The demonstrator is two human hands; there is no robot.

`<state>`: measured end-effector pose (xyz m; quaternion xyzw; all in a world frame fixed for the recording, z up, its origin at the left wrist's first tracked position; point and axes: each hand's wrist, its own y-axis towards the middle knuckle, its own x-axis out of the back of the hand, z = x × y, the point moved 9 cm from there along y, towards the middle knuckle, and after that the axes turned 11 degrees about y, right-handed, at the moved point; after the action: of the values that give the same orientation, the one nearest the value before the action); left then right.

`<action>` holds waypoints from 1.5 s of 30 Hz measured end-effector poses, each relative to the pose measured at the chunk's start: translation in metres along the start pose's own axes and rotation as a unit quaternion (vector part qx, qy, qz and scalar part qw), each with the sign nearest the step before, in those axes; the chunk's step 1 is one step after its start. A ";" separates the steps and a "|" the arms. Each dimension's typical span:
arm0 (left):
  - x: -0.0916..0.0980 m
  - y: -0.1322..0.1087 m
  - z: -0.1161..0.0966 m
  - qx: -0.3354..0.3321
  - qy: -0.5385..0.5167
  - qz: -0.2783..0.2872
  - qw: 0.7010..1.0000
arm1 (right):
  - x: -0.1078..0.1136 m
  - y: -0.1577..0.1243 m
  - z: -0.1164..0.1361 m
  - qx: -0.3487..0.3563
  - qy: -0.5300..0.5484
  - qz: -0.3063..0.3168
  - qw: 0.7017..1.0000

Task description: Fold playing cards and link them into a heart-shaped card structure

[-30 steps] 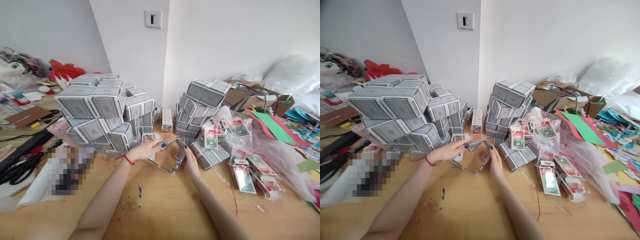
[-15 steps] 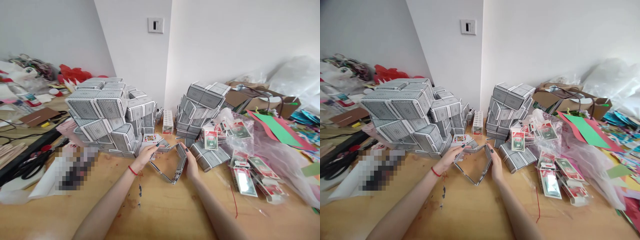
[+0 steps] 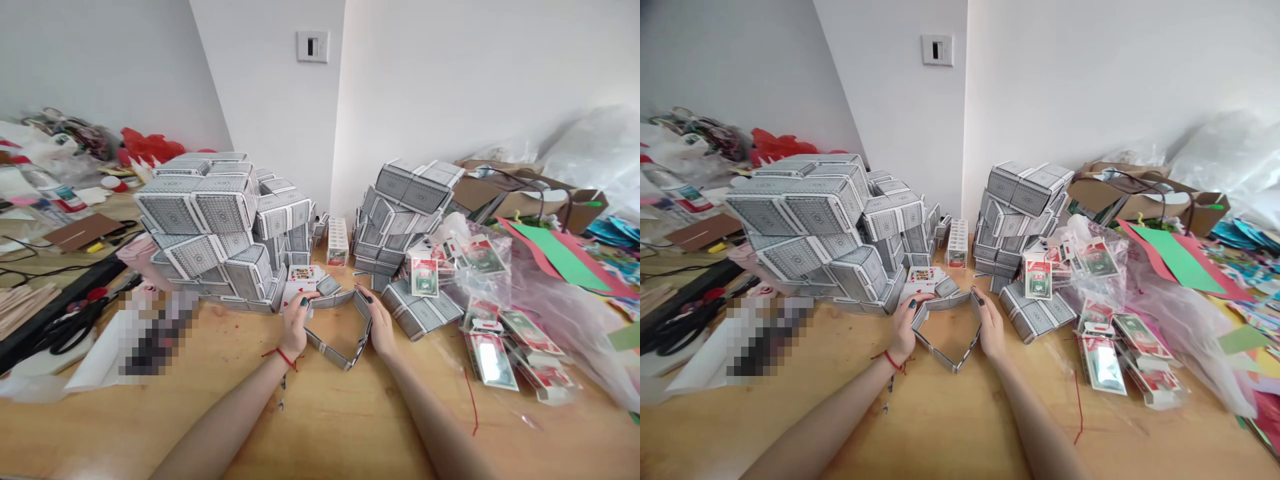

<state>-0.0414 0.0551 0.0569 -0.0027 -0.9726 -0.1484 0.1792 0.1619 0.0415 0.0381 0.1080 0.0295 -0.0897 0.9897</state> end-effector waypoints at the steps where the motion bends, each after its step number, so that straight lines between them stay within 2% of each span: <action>1: 0.000 0.001 0.001 0.005 0.006 -0.004 1.000 | -0.002 0.001 0.002 0.000 0.010 0.002 1.000; 5: -0.002 0.005 0.006 0.017 0.008 -0.010 1.000 | -0.006 0.006 0.001 -0.013 0.025 0.011 1.000; 9: -0.006 0.006 0.012 0.029 -0.027 0.012 0.999 | -0.007 0.007 -0.004 -0.027 0.037 0.017 0.999; 14: -0.004 0.007 0.013 0.038 -0.087 0.026 0.995 | -0.019 0.001 -0.003 -0.054 0.059 0.085 0.993; 18: -0.009 0.007 0.011 0.036 -0.163 0.083 0.983 | -0.031 -0.004 0.004 -0.062 0.076 0.146 0.984; 21: -0.008 0.007 0.011 0.030 -0.180 0.093 0.979 | -0.040 -0.007 0.009 -0.047 0.090 0.181 0.978; 23: -0.005 0.007 0.012 0.027 -0.182 0.078 0.980 | -0.038 -0.007 0.009 -0.042 0.089 0.170 0.980; 25: -0.005 0.007 0.014 0.025 -0.193 0.075 0.978 | -0.031 -0.006 0.005 -0.043 0.076 0.133 0.987; 28: -0.010 0.005 0.017 0.022 -0.213 0.109 0.971 | -0.021 -0.004 -0.001 -0.045 0.042 0.085 0.994; 30: -0.014 0.003 0.021 0.028 -0.214 0.129 0.968 | -0.019 -0.004 -0.003 -0.042 0.034 0.073 0.996; 33: -0.015 0.003 0.027 0.042 -0.192 0.131 0.972 | -0.021 -0.004 -0.005 -0.039 0.038 0.076 0.996; 38: -0.009 0.006 0.025 0.033 -0.132 0.089 0.987 | -0.024 -0.006 -0.004 -0.029 0.025 0.083 0.996; 43: 0.000 0.006 0.022 0.019 -0.136 0.038 0.990 | -0.015 -0.009 0.011 0.024 0.016 0.044 0.999; 45: 0.002 0.005 0.021 0.016 -0.139 0.036 0.989 | -0.015 -0.010 0.015 0.035 0.016 0.047 0.998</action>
<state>-0.0501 0.0658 0.0399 -0.0556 -0.9895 -0.1246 0.0473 0.1461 0.0310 0.0514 0.1454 0.0368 -0.0423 0.9878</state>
